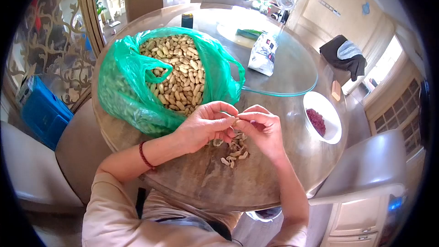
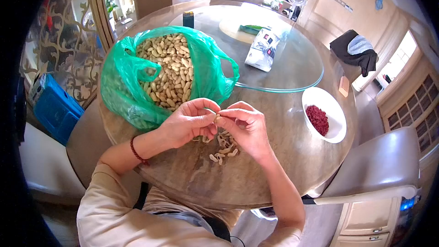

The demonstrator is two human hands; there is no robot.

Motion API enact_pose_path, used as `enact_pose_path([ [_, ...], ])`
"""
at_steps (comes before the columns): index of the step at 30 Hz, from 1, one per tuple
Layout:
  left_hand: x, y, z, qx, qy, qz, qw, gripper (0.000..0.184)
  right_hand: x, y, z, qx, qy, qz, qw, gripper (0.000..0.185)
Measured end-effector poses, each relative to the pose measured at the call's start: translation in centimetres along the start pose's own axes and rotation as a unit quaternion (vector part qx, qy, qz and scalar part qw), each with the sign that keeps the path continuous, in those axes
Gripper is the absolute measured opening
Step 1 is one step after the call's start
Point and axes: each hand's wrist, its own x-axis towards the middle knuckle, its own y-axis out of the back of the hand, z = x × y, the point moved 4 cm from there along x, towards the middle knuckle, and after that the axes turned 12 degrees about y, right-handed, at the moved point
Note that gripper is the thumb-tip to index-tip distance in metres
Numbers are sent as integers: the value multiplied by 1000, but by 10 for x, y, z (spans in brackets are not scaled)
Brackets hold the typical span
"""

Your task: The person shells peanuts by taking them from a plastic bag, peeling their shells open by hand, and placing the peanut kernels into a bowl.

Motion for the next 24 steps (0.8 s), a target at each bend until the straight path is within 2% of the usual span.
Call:
enact_pose_path([
  [8, -1, -2, -3, 49, -31, 5, 998, 19, -1, -1, -6, 62, -35, -2, 997, 11],
  [11, -2, -5, 1, 73, -36, 14, 997, 20, 0, 1, -8, 34, -35, -9, 999, 9],
  [13, -1, -8, 4, 153, -77, 4, 985, 24, 0, 2, -11, 30, -31, -16, 999, 6],
  [15, 0, -7, 4, 175, -104, 0, 979, 26, -3, 2, -11, 50, -113, -6, 992, 5],
  [20, -4, -9, 8, 297, -124, 70, 944, 25, -7, -4, -4, 41, -150, -20, 988, 5],
  [24, -3, -9, 5, 286, -128, 74, 947, 24, -9, -5, 1, 31, -168, -25, 985, 8],
])
